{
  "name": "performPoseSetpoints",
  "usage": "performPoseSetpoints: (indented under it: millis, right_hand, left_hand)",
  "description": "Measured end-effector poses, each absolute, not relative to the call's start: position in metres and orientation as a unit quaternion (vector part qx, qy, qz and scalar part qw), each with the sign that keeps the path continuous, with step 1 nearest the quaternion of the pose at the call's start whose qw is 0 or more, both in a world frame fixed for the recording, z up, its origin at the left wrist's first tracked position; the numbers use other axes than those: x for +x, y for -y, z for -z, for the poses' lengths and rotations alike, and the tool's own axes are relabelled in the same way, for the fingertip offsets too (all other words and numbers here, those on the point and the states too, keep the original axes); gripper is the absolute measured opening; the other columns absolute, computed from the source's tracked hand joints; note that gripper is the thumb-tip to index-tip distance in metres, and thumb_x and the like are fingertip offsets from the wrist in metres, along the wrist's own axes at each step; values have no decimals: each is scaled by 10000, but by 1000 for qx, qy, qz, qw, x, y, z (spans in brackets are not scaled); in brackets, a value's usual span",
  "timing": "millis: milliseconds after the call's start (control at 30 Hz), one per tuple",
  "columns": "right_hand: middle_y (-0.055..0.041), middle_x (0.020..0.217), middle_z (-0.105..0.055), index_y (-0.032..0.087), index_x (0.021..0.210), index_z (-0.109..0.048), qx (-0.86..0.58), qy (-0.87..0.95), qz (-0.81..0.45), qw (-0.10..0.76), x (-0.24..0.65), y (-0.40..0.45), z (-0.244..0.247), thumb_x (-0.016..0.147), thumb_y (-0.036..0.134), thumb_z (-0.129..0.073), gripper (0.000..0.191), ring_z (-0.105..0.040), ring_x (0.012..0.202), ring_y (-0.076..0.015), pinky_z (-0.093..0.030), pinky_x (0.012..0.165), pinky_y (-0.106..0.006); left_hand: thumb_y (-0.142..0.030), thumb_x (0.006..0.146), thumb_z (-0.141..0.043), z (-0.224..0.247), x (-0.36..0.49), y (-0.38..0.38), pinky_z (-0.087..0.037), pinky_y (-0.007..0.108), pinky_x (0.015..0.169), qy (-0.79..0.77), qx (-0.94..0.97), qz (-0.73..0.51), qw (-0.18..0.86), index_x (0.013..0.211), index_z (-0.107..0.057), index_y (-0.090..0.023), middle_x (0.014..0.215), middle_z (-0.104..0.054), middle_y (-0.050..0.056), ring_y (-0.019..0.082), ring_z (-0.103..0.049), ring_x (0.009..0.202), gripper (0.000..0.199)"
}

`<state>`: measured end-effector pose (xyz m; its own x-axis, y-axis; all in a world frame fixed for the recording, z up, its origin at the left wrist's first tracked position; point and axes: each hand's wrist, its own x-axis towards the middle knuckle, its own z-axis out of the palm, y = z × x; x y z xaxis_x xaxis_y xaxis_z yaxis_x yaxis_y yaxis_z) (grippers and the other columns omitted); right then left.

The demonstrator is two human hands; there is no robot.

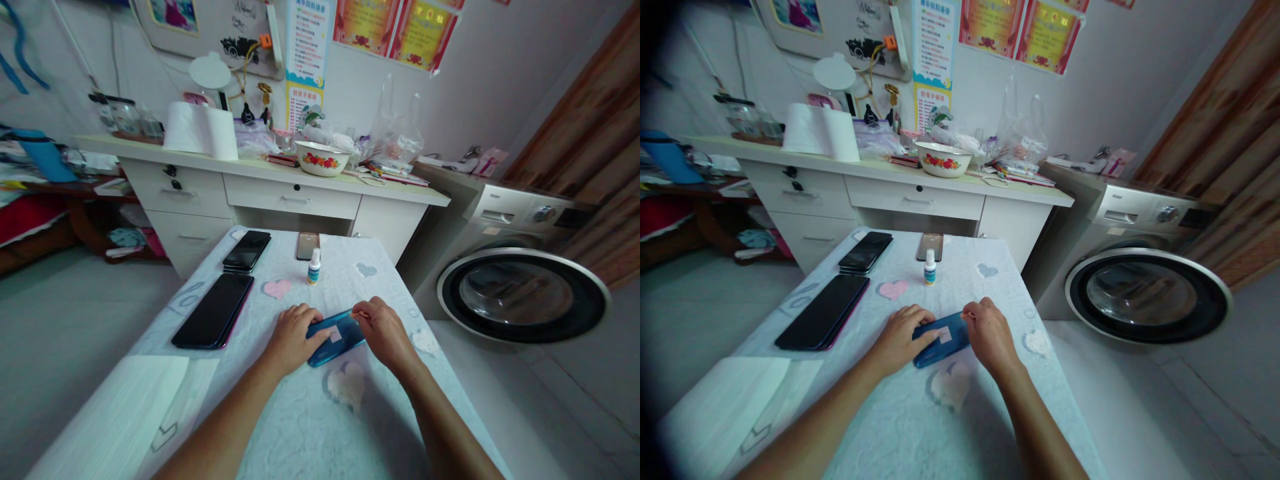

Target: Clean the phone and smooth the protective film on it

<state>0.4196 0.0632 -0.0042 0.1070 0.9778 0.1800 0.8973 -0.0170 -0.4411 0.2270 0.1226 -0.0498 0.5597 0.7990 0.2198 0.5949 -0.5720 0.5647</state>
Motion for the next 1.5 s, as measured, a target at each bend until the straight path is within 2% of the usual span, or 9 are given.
performPoseSetpoints:
  millis: [100,233,767,1000,1167,1500]
  right_hand:
    - [-45,884,-565,219,879,-698,-734,629,-65,250,425,-70,29,864,211,-499,199,-567,759,-141,-386,698,-244]
    - [-34,896,-546,219,873,-696,-745,611,-56,262,429,-73,43,878,212,-487,209,-562,780,-129,-393,712,-219]
    - [-34,913,-568,225,874,-684,-713,672,-64,190,404,-65,35,901,206,-463,224,-555,728,-108,-381,658,-180]
    - [-27,921,-562,230,879,-683,-684,702,-72,187,401,-63,36,904,198,-453,234,-552,715,-95,-383,644,-176]
    - [-24,919,-568,235,887,-678,-702,681,-59,200,406,-66,38,916,233,-446,234,-562,725,-101,-385,665,-182]
    - [-32,934,-582,241,906,-668,-735,653,-12,181,406,-73,40,928,239,-415,254,-568,725,-118,-366,615,-195]
  left_hand:
    - [-303,899,-409,53,228,-129,-385,306,777,-404,852,-254,217,807,-614,-194,845,-617,36,185,-557,856,251]
    - [-231,885,-405,59,228,-136,-395,292,750,-413,844,-271,211,753,-610,-192,794,-625,34,180,-565,817,247]
    - [-136,828,-456,66,228,-138,-409,280,758,-426,830,-288,216,803,-616,-196,809,-628,20,169,-568,819,173]
    - [-130,833,-448,68,229,-137,-406,290,770,-427,834,-290,197,804,-605,-201,821,-630,17,173,-569,839,175]
    - [-124,825,-453,67,229,-137,-404,287,767,-434,833,-286,187,801,-602,-200,819,-634,15,171,-571,838,169]
    - [-126,817,-459,67,233,-136,-391,293,791,-454,833,-265,174,806,-608,-213,856,-637,13,171,-573,865,173]
